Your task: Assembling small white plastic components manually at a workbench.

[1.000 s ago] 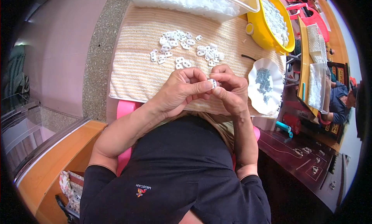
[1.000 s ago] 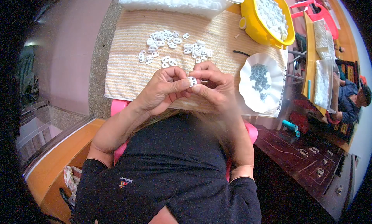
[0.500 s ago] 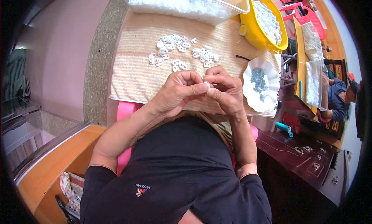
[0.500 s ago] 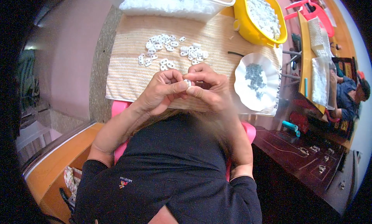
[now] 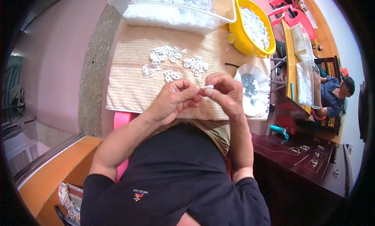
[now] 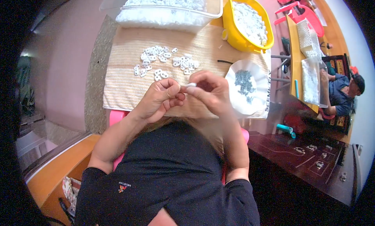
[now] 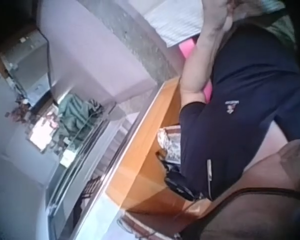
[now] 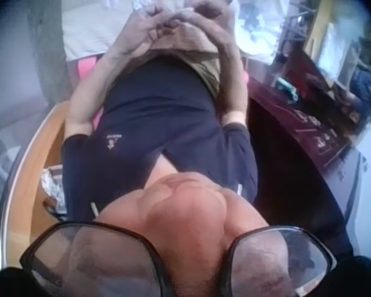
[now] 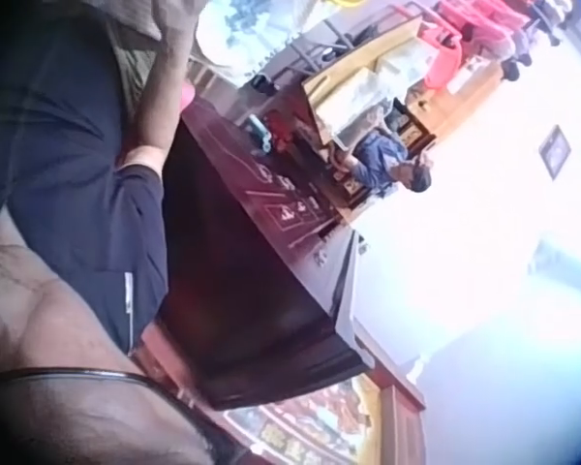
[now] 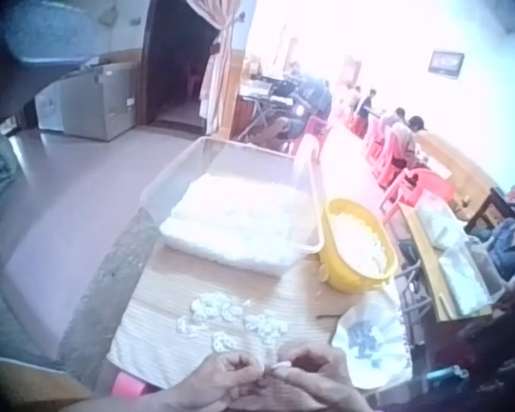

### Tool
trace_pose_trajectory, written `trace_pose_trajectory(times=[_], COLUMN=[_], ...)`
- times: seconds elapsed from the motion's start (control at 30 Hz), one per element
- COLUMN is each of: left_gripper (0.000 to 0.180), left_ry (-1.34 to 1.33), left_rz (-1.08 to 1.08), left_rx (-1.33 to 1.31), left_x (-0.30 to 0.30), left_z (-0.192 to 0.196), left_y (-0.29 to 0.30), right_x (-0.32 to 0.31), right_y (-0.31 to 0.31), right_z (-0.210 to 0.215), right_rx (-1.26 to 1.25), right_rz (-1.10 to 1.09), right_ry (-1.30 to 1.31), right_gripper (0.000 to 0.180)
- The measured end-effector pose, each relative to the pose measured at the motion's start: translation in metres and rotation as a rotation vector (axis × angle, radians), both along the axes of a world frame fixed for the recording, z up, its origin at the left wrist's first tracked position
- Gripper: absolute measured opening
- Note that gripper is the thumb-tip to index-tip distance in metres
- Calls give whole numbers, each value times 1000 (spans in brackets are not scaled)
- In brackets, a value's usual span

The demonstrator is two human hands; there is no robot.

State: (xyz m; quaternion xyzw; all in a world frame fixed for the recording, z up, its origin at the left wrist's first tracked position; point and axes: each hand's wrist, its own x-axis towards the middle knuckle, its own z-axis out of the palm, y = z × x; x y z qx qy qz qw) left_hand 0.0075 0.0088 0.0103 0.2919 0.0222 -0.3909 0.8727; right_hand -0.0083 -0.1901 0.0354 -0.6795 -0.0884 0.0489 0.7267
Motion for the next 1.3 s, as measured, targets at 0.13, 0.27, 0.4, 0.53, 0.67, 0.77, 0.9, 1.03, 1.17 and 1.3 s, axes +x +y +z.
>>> trace_pose_trajectory(times=[0.13,0.27,0.4,0.53,0.67,0.77,0.9,1.03,1.17,1.3], left_gripper=[11,9,8,8,10,12,13,13,13,12], left_ry=[5,-22,-44,-78,-80,-89,-94,-105,-102,-106], left_rz=[-9,-13,-18,15,22,20,22,13,17,14], left_rx=[41,60,41,82,105,101,117,117,119,121], left_x=[1,0,1,3,1,1,1,1,1,0], left_z=[-3,-1,-5,-3,-2,-2,-1,-2,-2,-4], left_y=[0,1,-1,1,3,2,2,1,1,1], right_x=[12,46,89,82,59,50,45,45,43,41], right_y=[-17,-55,-95,-65,-24,-12,-5,-2,1,4], right_z=[37,68,82,71,25,8,2,1,-6,-10], right_rx=[-153,-595,-1052,-993,-783,-931,-987,-1110,-1158,-1253], right_rz=[-383,-696,-864,-587,-134,-84,-52,-59,-84,-81], right_ry=[-135,-517,-600,-452,-242,-184,-177,-228,-279,-360], right_gripper=[15,17,26,28,16,16,18,16,13,11])
